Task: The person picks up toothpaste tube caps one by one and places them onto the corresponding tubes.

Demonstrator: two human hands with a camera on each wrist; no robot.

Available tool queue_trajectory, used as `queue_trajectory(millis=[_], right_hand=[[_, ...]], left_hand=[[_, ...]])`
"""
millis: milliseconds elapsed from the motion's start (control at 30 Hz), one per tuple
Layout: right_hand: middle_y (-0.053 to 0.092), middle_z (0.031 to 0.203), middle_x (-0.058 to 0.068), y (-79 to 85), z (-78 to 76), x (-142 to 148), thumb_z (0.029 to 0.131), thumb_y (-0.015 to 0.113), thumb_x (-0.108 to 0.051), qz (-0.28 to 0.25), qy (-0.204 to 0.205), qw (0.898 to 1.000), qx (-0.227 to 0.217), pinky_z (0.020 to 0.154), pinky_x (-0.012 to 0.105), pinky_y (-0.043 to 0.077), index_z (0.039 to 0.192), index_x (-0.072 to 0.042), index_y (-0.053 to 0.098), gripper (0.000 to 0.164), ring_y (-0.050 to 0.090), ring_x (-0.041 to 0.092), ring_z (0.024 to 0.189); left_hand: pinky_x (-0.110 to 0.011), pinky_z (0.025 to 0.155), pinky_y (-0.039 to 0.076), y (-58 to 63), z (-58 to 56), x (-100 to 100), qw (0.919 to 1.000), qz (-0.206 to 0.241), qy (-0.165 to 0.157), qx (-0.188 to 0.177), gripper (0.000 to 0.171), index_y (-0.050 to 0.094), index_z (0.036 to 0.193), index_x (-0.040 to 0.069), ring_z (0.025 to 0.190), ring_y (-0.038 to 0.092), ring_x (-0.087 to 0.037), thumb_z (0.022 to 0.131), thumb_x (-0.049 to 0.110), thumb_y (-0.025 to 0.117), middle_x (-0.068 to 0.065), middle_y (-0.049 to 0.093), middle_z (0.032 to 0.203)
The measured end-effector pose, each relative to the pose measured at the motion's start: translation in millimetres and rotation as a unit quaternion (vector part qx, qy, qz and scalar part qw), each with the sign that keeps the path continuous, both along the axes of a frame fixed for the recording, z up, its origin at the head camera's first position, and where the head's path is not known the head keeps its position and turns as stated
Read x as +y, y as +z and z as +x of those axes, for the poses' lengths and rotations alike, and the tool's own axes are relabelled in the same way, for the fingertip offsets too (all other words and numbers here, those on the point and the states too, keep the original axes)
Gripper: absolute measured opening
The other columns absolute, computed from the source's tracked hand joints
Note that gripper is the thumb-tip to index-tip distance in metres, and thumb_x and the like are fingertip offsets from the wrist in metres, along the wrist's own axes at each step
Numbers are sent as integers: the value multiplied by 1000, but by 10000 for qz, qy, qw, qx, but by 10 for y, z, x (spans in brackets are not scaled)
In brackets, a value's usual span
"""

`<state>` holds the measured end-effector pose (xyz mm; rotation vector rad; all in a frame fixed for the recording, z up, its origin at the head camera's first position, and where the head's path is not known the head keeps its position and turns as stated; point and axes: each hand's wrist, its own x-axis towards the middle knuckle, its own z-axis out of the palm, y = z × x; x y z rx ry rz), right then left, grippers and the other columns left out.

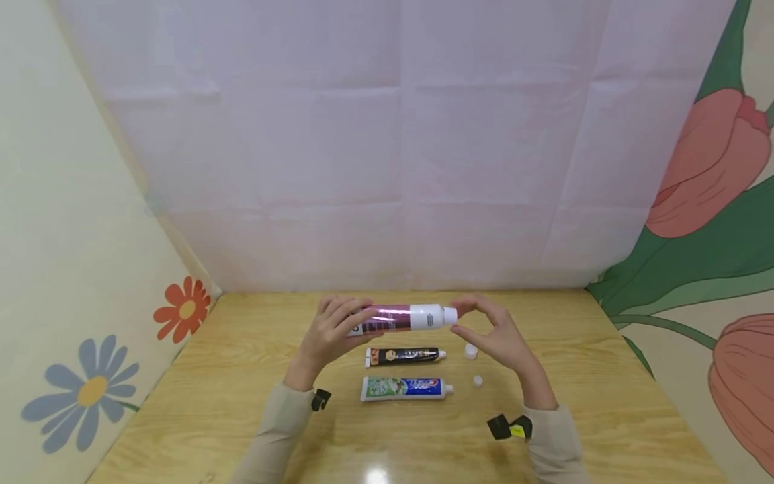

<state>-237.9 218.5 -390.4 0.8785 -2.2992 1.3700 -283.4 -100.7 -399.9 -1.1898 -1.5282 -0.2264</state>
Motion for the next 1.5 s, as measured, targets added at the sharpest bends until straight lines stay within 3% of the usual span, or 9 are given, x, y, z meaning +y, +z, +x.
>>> queue_trajectory(millis=[467, 667, 867, 1200, 1500], right_hand=[[62, 107, -2, -32, -24, 14, 81, 68, 0, 53, 8, 10000, -7, 100, 26, 31, 115, -13, 60, 37, 55, 9, 100], [63, 106, 0, 10, 21, -26, 81, 67, 2, 123, -107, 9998, -92, 99, 48, 32, 115, -10, 61, 37, 54, 3, 102], [63, 102, 9, 189, 158, -123, 80, 66, 4, 192, -173, 9996, -113, 93, 64, 31, 111, 0, 61, 32, 53, -1, 100], [65, 102, 1, 4, 21, -54, 84, 66, -6, 283, -383, 9987, -200, 96, 65, 30, 110, -12, 64, 27, 54, 3, 102], [66, 100, 0, -6, 15, -63, 85, 66, -10, 336, -520, 9978, -238, 95, 65, 30, 105, -13, 65, 20, 55, 6, 102]], left_hand=[[-33, 74, 39, -9, -16, -11, 10000, 43, -10, 57, 62, 61, 111, 11, 92, 55, -19, 61, 37, 85, -6, 64, 106], [-33, 74, 39, -8, -10, -11, 10000, 43, -46, 43, 58, 61, 112, 11, 92, 55, -19, 66, 38, 82, -6, 64, 107], [-32, 74, 40, -5, -5, -23, 10000, 29, -38, 28, 58, 61, 113, 11, 92, 55, -19, 66, 38, 82, -5, 64, 109], [-33, 76, 40, -10, -12, -57, 10000, -38, 11, 14, 62, 59, 115, 11, 93, 55, -19, 64, 37, 83, -5, 63, 111], [-33, 76, 40, -26, -14, -78, 10000, -72, -2, -51, 63, 59, 115, 11, 93, 55, -19, 63, 37, 84, -6, 63, 112]])
